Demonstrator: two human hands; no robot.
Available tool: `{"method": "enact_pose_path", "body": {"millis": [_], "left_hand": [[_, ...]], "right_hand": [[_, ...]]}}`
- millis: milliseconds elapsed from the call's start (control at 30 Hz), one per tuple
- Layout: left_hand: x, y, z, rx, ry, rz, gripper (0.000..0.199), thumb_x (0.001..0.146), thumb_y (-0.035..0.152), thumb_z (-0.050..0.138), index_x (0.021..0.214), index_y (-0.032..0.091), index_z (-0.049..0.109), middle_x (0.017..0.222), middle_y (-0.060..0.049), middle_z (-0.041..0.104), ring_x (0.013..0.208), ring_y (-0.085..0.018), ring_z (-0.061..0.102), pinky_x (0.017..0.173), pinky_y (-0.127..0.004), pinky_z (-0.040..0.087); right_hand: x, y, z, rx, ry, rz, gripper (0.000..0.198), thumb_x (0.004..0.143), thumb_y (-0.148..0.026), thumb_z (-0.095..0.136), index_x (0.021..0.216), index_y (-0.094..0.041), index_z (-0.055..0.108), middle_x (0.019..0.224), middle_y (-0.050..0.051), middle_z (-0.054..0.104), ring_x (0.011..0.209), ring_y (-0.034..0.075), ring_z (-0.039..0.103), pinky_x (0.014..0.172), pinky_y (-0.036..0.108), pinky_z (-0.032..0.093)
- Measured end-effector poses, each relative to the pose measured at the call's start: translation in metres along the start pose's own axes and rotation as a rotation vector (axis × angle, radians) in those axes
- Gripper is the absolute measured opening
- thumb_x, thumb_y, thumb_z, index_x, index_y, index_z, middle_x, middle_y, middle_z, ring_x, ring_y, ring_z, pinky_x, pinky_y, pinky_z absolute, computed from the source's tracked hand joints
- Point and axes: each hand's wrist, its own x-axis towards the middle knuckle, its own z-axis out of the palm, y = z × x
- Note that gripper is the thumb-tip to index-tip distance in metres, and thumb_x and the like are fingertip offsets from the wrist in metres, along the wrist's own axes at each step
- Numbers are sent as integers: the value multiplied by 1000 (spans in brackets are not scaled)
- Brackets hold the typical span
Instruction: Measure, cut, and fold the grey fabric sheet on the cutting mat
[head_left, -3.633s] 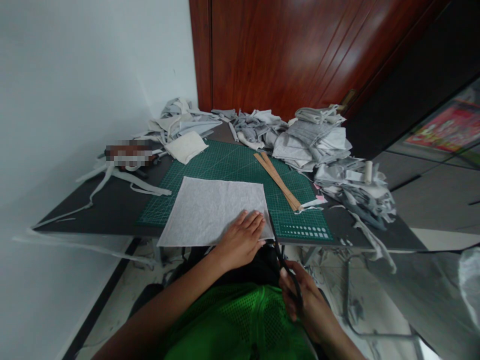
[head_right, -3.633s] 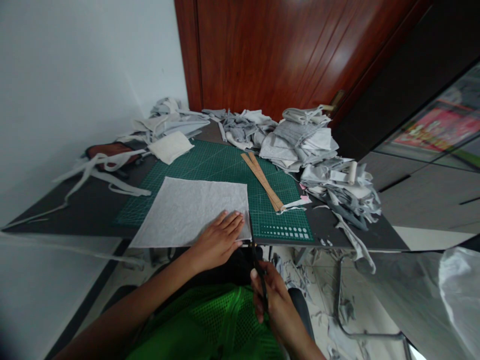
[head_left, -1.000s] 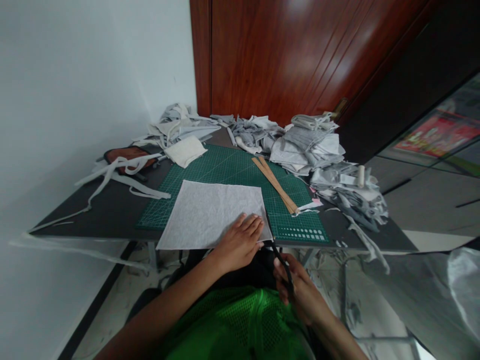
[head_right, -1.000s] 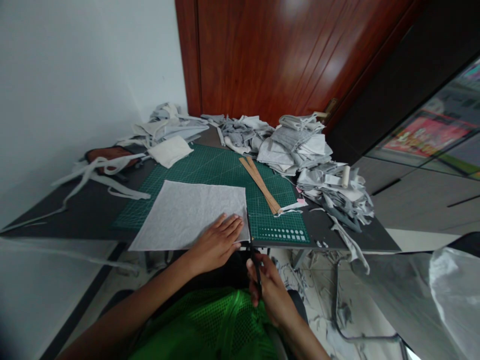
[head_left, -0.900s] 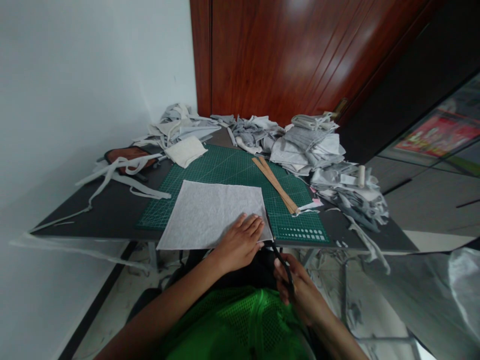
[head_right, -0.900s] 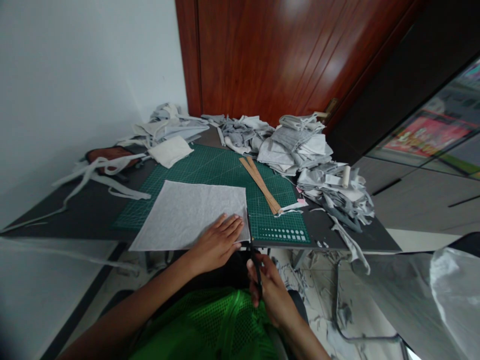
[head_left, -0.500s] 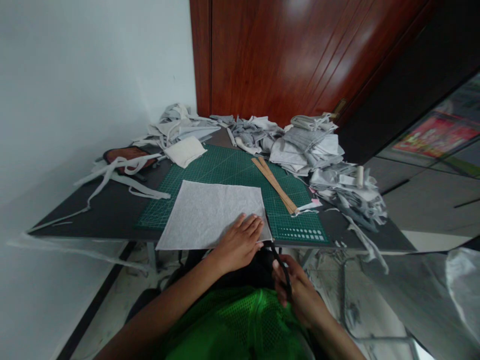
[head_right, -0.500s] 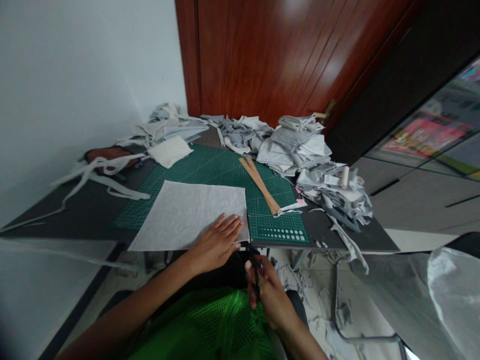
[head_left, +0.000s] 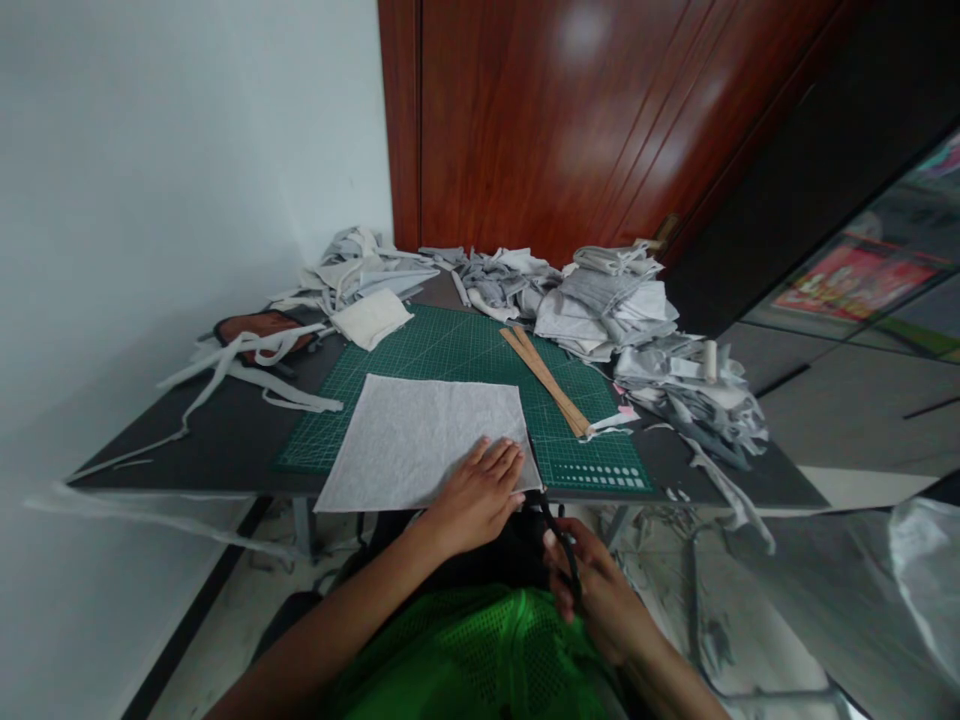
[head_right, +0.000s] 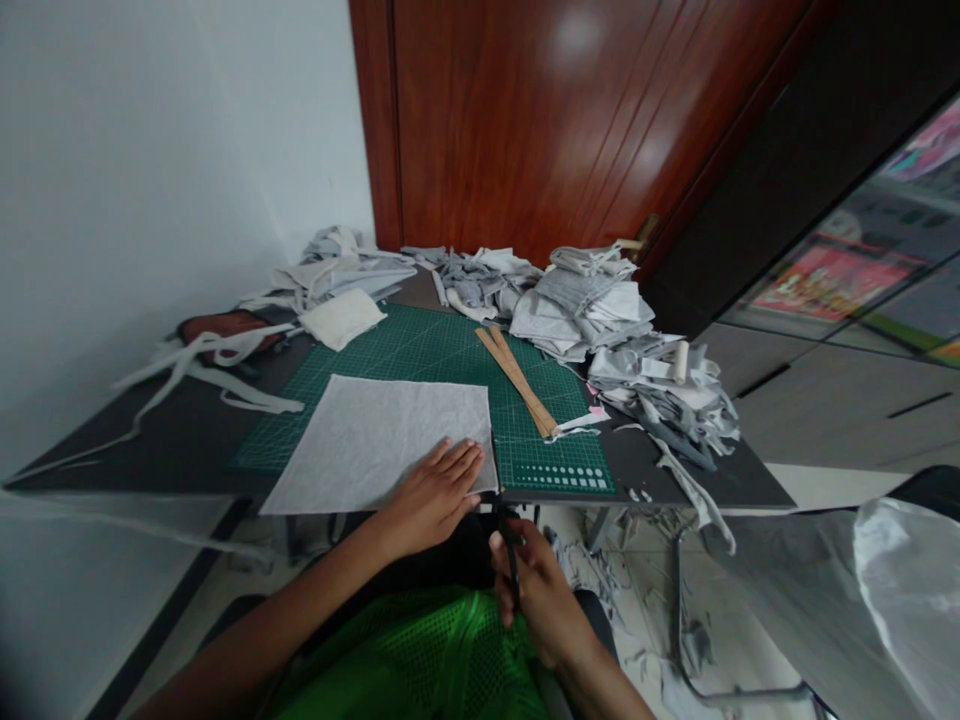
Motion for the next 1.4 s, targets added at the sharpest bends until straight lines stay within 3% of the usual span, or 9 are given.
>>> {"method": "enact_pose_path", "body": {"millis": [333, 533, 633, 800, 867, 967, 1033, 1100, 1400], "left_hand": [[2, 1, 1, -98, -8, 11, 59, 112, 43, 25, 156, 7, 40, 165, -16, 39, 157, -27, 29, 131, -47, 12], [3, -4, -13, -190, -102, 19, 82, 106, 67, 25, 156, 3, 37, 165, -22, 37, 157, -31, 27, 129, -47, 19], [6, -11, -28, -222, -125, 28, 75, 108, 64, 24, 151, 5, 45, 161, -21, 43, 154, -30, 35, 126, -45, 27], [36, -45, -46, -317, -151, 143, 49, 111, 49, 35, 118, 17, 70, 125, -10, 73, 121, -24, 66, 106, -37, 47], [56, -69, -46, -281, -152, 137, 38, 111, 40, 40, 112, 19, 72, 110, -7, 75, 104, -22, 70, 94, -35, 50], [85, -111, -35, -70, -71, 181, 28, 106, 33, 52, 123, 18, 68, 133, -10, 68, 123, -28, 60, 100, -40, 45], [97, -136, -25, -67, -94, 329, 30, 106, 31, 52, 130, 21, 66, 145, -7, 63, 134, -27, 51, 105, -40, 40], [103, -152, -16, -115, -100, 350, 36, 106, 33, 51, 138, 23, 62, 151, -5, 58, 136, -26, 48, 107, -39, 38], [99, -156, -5, -163, -117, 317, 46, 108, 33, 42, 153, 30, 50, 162, 0, 46, 145, -28, 39, 115, -44, 29]], "right_hand": [[1, -6, -8, 121, 48, 142, 55, 68, -60, 88, 89, -24, 52, 61, -12, 48, 39, 4, 36, 32, 16, 30], [3, -8, -14, 94, 57, 220, 59, 74, -64, 84, 107, -24, 56, 64, -11, 47, 43, 6, 36, 36, 17, 31], [4, -8, -12, 47, 11, 219, 56, 80, -65, 79, 110, -25, 55, 63, -11, 46, 43, 7, 36, 38, 19, 31], [4, -7, 0, -44, 131, 219, 65, 82, -72, 73, 123, -25, 56, 62, -9, 49, 45, 10, 38, 41, 22, 32], [4, -7, 6, -76, 165, 215, 75, 79, -77, 72, 129, -24, 55, 59, -9, 48, 45, 11, 39, 42, 23, 34], [6, -7, 10, -90, 198, 213, 83, 75, -80, 72, 133, -23, 54, 55, -10, 45, 44, 11, 38, 42, 23, 33], [7, -7, 11, -83, 227, 210, 85, 73, -81, 73, 134, -24, 55, 52, -10, 43, 44, 11, 37, 42, 23, 32], [7, -7, 12, -66, 254, 220, 84, 71, -80, 76, 133, -27, 57, 53, -10, 43, 44, 11, 37, 42, 23, 30], [8, -19, 12, -34, 243, 251, 75, 72, -77, 79, 124, -26, 62, 63, -7, 51, 44, 8, 38, 39, 21, 29]]}}
